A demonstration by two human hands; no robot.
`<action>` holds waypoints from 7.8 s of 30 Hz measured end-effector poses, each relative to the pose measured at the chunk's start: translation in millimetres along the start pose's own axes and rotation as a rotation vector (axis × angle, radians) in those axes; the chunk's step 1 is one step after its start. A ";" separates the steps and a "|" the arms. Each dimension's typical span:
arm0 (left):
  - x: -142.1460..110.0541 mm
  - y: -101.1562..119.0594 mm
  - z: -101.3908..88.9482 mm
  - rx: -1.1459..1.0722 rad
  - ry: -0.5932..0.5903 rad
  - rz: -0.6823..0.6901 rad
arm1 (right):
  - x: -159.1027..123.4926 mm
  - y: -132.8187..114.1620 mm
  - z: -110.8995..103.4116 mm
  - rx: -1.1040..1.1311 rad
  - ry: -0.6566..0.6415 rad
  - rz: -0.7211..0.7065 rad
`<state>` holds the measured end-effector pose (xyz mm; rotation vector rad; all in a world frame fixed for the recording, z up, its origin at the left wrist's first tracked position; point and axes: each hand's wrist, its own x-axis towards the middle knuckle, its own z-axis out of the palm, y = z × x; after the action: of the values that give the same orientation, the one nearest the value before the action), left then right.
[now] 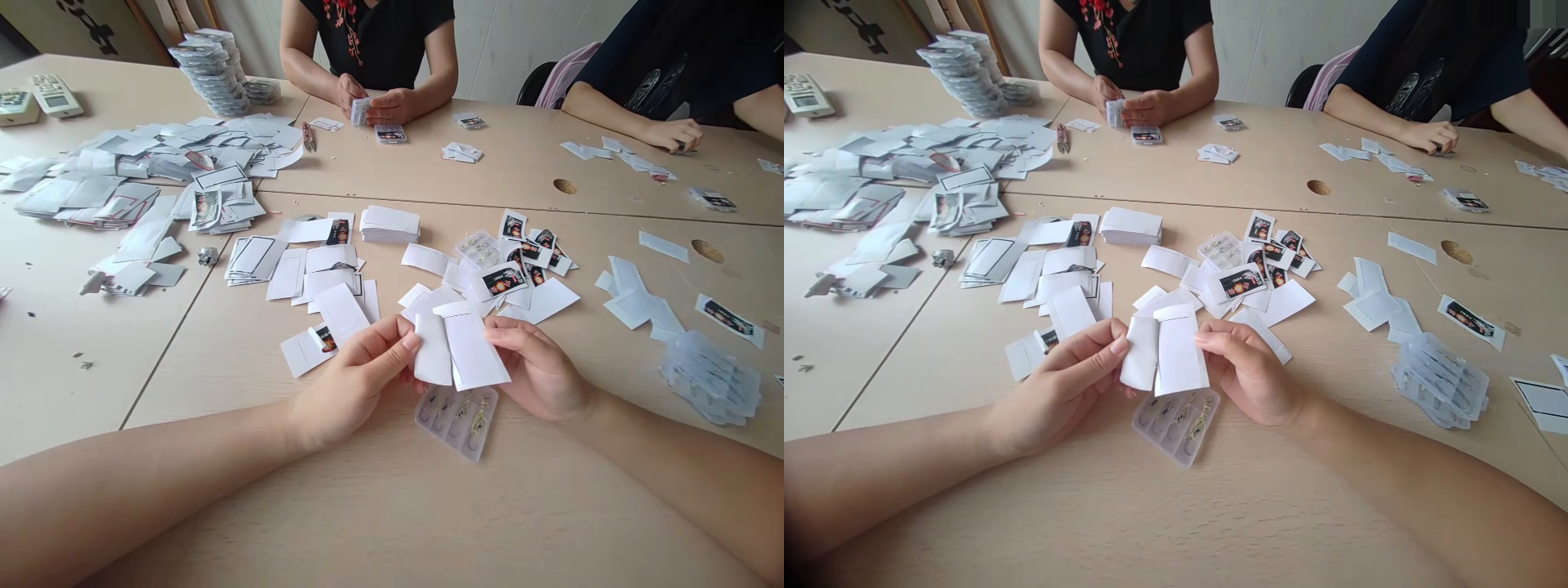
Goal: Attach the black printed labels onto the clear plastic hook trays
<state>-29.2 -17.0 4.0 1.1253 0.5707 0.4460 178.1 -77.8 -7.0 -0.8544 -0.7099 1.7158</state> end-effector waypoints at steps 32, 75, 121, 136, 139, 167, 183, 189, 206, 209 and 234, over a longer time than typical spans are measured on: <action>0.4 5.4 5.0 -0.133 0.073 -0.039 | 2.4 -5.6 -1.1 -0.020 0.166 0.039; -18.9 -8.2 9.7 1.350 -0.442 0.590 | -1.4 -8.6 -2.4 -0.076 0.006 -0.141; -8.8 0.3 6.2 0.624 0.071 0.308 | -17.8 -9.5 8.3 -0.501 -0.197 0.227; -12.8 6.4 7.2 0.780 0.053 0.322 | -23.2 1.5 2.4 -0.848 0.081 -0.127; -14.0 6.6 6.3 0.801 0.048 0.279 | -23.8 1.5 4.3 -0.946 0.080 -0.149; -25.3 -4.0 12.6 1.195 0.107 0.321 | -34.1 -5.3 13.6 -1.332 -0.122 -0.143; -17.6 -12.5 7.0 1.218 0.093 0.298 | -27.2 -2.6 20.7 -1.532 -0.069 -0.183; -15.6 -11.7 6.6 1.221 0.090 0.306 | -28.2 -2.1 21.2 -1.535 -0.051 -0.185; -12.0 -9.4 7.3 1.199 0.118 0.273 | -26.3 -2.7 25.4 -1.562 -0.028 -0.148; -12.9 -9.0 7.4 1.189 0.107 0.273 | -26.3 -2.2 25.5 -1.573 -0.023 -0.155; -6.9 -3.8 10.1 1.154 0.140 0.231 | -27.1 -1.6 24.9 -1.550 -0.006 -0.144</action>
<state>-28.0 -29.7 5.1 2.2899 0.8559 0.3858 164.0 -104.7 14.0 -1.6994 -2.0944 0.7682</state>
